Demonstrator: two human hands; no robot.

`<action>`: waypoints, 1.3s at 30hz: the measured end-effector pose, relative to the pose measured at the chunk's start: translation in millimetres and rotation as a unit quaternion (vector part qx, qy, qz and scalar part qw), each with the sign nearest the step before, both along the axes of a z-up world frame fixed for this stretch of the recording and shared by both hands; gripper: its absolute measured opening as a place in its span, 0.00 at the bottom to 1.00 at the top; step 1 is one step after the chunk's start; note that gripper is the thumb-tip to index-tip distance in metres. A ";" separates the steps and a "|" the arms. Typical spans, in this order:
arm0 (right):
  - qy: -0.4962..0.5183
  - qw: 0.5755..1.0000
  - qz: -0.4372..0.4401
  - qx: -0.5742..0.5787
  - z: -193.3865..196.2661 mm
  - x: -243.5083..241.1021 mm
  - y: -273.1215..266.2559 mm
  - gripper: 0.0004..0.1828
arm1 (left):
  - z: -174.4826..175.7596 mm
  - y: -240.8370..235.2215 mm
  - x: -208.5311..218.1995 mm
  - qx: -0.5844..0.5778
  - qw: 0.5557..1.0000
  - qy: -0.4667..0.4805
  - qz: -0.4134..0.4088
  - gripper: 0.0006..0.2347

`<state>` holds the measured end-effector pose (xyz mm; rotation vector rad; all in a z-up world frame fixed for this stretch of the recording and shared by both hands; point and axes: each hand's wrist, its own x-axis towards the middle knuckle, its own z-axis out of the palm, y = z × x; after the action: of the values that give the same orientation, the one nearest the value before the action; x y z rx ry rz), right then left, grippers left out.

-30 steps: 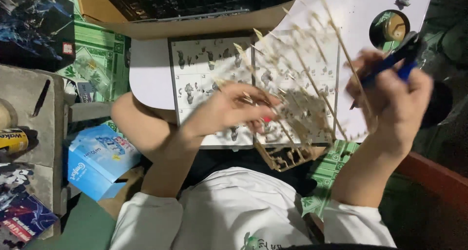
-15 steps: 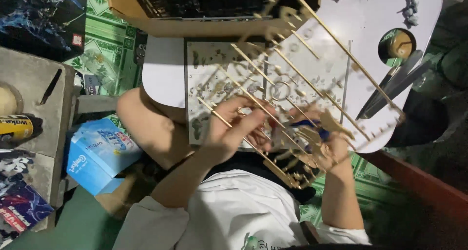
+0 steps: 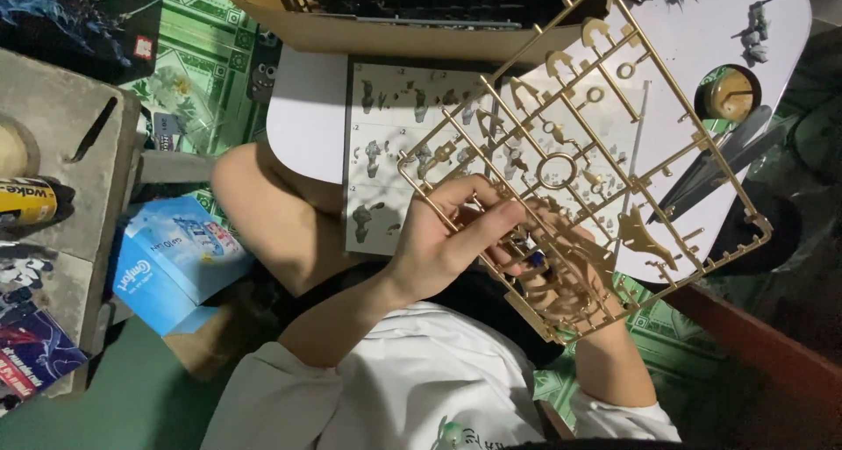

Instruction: The person is searching through various plastic runners in a box, identifying the correct parts from an instruction manual, and using nippers to cut parts from a gold-colored runner.

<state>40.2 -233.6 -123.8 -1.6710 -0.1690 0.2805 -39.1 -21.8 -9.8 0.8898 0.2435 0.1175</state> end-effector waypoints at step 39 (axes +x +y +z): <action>0.024 0.997 0.020 -0.069 25.3 -15.3 1.8 0.15 | -23.3 6.8 5.9 0.037 0.999 0.023 0.025 0.10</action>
<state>24.9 -231.7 -98.5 -1.7968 -0.1511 0.3689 -33.1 -15.0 -33.1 0.9614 0.3050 0.1531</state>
